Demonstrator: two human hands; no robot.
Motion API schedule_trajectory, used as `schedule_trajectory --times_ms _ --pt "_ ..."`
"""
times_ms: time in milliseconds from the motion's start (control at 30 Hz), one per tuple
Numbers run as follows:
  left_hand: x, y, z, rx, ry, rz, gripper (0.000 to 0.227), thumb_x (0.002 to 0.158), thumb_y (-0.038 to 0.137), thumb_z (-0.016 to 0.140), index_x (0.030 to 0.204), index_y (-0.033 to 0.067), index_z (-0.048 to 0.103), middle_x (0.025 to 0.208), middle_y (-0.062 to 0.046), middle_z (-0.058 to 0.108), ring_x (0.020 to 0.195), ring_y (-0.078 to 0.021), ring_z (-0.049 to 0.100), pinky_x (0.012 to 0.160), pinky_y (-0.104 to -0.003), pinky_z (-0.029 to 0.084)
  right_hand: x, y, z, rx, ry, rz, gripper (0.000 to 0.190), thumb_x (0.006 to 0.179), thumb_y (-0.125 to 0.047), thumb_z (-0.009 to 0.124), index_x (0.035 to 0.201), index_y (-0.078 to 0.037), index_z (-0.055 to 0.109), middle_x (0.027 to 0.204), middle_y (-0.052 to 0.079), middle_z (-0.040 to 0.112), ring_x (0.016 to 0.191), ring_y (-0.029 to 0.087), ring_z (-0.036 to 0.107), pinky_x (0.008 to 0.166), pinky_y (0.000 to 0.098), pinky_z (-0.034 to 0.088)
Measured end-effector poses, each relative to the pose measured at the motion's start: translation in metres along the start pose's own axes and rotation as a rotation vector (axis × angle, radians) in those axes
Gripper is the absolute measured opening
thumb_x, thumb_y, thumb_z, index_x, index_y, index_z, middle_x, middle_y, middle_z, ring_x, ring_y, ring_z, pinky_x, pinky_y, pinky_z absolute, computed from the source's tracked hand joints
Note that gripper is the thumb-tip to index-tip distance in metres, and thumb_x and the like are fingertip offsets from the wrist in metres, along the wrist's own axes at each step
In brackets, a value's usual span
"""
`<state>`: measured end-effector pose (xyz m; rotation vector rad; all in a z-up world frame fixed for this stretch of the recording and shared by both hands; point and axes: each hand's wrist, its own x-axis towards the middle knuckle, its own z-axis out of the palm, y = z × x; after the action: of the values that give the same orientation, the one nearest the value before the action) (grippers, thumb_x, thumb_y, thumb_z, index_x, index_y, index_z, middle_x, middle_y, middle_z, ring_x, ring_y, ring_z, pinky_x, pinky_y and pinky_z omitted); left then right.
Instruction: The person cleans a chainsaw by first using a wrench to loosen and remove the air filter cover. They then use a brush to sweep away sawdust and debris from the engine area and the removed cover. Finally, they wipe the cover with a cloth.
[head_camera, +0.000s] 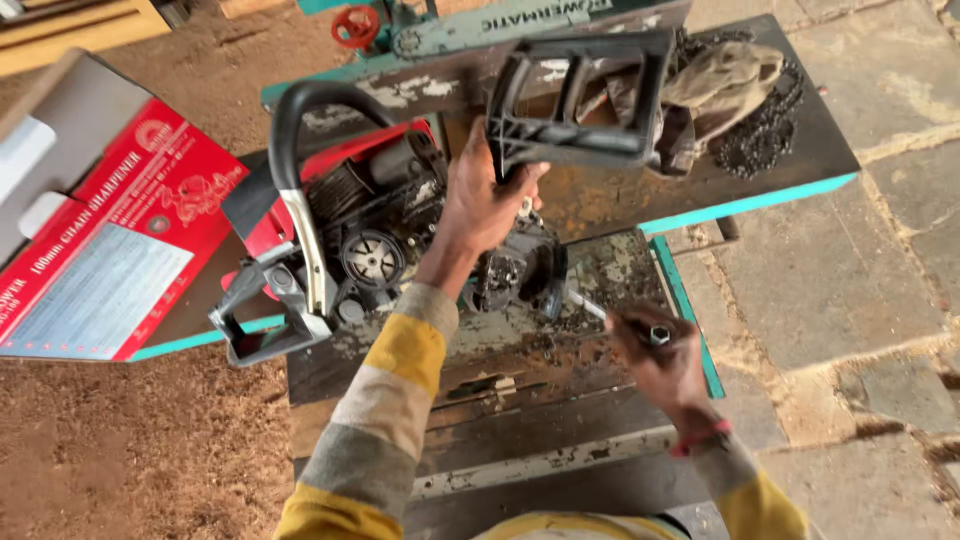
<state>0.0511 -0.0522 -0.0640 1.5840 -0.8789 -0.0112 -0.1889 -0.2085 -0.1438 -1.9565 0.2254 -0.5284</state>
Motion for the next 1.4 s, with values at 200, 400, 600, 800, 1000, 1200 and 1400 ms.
schedule_trajectory --times_ms 200,400,600,800,1000,1200,1400 --pt "0.002 0.003 -0.001 0.011 0.004 -0.094 0.025 0.104 0.009 0.067 0.117 0.0030 0.047 0.096 -0.013 0.074 0.070 -0.0176 0.077 0.062 -0.033 0.065 0.016 -0.010 -0.008 0.198 0.088 0.343 0.018 0.092 -0.014 0.075 0.099 0.002 0.077 0.067 0.008 0.068 0.049 0.009 0.051 0.041 0.0253 0.037" --pt "0.007 -0.003 0.002 0.040 0.015 -0.113 0.021 0.101 0.007 0.061 0.116 0.0017 0.047 0.093 -0.011 0.072 0.067 -0.0161 0.075 0.059 -0.033 0.065 0.028 -0.003 0.004 0.126 0.134 0.103 0.017 0.095 -0.015 0.072 0.102 0.000 0.077 0.080 0.009 0.077 0.052 0.007 0.064 0.041 0.0205 0.046" --pt "0.005 0.010 0.003 -0.082 -0.006 -0.095 0.018 0.100 0.004 0.063 0.112 0.0008 0.050 0.092 -0.009 0.071 0.070 -0.0152 0.073 0.063 -0.033 0.065 -0.001 -0.005 0.007 0.009 0.092 0.028 0.015 0.094 -0.014 0.072 0.098 -0.001 0.077 0.083 0.012 0.077 0.057 0.006 0.068 0.040 0.0214 0.052" --pt "0.012 0.008 0.003 -0.053 -0.024 -0.115 0.023 0.098 0.004 0.068 0.113 0.0024 0.051 0.093 -0.008 0.071 0.068 -0.0143 0.073 0.058 -0.031 0.069 0.026 -0.008 0.007 -0.004 0.058 0.413 0.018 0.096 -0.015 0.073 0.091 0.001 0.080 0.072 0.017 0.075 0.054 0.013 0.058 0.047 0.0279 0.042" --pt "0.002 0.013 0.003 -0.091 0.003 -0.141 0.029 0.096 0.002 0.067 0.120 0.0006 0.050 0.091 -0.010 0.069 0.068 -0.0151 0.069 0.059 -0.032 0.063 -0.011 0.006 -0.004 0.256 0.266 0.224 0.011 0.096 -0.009 0.074 0.101 0.000 0.077 0.084 0.007 0.074 0.073 0.006 0.065 0.061 0.0220 0.054" --pt "0.010 0.010 0.004 -0.009 -0.022 -0.093 0.016 0.103 0.005 0.065 0.113 0.0009 0.053 0.098 -0.010 0.074 0.072 -0.0146 0.075 0.061 -0.031 0.069 0.030 -0.019 -0.005 -0.054 0.098 0.077 0.009 0.091 -0.007 0.074 0.096 -0.001 0.080 0.075 0.007 0.076 0.057 0.007 0.063 0.045 0.0267 0.045" --pt "0.012 0.009 0.003 0.018 -0.030 -0.134 0.022 0.098 0.005 0.069 0.110 -0.0003 0.052 0.091 -0.012 0.073 0.069 -0.0161 0.074 0.060 -0.032 0.069 0.027 -0.017 -0.003 -0.099 0.081 0.114 0.014 0.095 -0.012 0.075 0.093 0.000 0.079 0.064 0.009 0.070 0.053 0.009 0.056 0.044 0.0281 0.039"
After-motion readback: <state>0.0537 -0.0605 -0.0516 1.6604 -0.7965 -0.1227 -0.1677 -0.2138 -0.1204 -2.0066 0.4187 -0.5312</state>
